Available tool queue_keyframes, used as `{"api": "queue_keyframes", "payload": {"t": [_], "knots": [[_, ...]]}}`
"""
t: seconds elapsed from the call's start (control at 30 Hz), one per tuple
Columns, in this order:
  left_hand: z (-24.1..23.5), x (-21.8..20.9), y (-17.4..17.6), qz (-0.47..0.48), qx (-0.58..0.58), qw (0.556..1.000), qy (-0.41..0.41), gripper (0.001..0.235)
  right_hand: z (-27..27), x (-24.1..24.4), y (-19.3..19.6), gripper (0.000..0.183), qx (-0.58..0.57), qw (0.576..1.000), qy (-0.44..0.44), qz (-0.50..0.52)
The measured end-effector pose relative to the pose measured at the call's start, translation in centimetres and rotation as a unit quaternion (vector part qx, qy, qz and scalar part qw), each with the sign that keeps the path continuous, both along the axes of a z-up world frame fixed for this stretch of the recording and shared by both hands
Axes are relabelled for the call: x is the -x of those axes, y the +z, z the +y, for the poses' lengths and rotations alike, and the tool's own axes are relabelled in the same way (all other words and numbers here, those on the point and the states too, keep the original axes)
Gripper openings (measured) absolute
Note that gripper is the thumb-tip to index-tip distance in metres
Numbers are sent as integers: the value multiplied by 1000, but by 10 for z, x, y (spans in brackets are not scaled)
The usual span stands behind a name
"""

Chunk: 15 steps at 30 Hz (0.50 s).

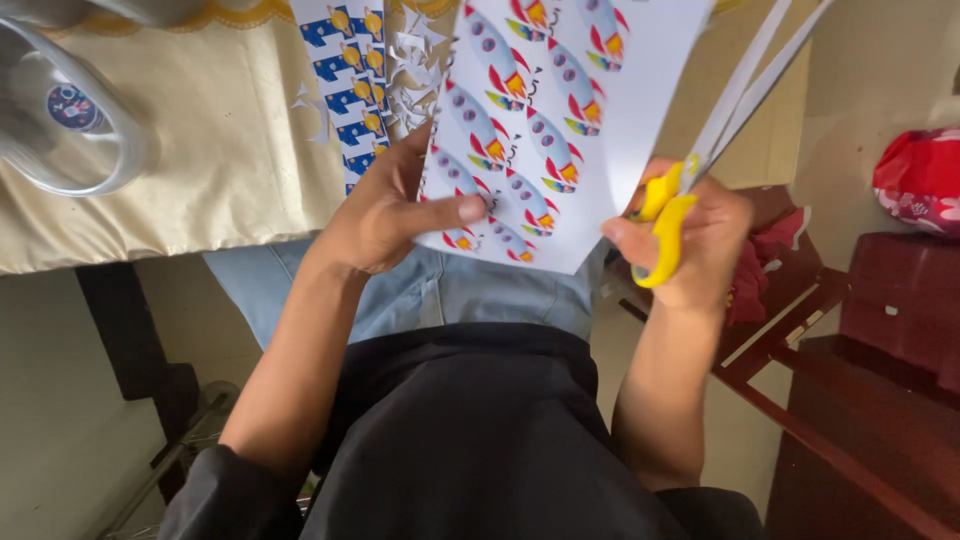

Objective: The person is using a pair of scissors to cut out space-themed decorative labels from a printed sheet of paper.

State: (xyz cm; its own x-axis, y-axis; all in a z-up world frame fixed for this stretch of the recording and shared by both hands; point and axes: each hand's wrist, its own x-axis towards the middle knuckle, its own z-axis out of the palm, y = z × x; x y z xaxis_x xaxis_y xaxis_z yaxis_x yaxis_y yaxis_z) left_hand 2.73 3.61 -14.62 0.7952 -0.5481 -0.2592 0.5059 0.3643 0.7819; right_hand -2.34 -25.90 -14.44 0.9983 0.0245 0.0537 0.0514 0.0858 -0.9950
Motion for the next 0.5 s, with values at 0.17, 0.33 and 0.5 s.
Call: {"api": "queue_keyframes", "payload": {"t": [0.17,0.33,0.5], "knots": [[10,-7,32,-119,-271,954,-44,35,3,-27,30,38,62,998,17,3],[10,-9,47,-162,-240,947,139,28,11,-33,39,57,57,997,27,-38],[6,-22,78,-235,-152,900,334,26,13,6,0,69,-83,992,86,-33]]}}
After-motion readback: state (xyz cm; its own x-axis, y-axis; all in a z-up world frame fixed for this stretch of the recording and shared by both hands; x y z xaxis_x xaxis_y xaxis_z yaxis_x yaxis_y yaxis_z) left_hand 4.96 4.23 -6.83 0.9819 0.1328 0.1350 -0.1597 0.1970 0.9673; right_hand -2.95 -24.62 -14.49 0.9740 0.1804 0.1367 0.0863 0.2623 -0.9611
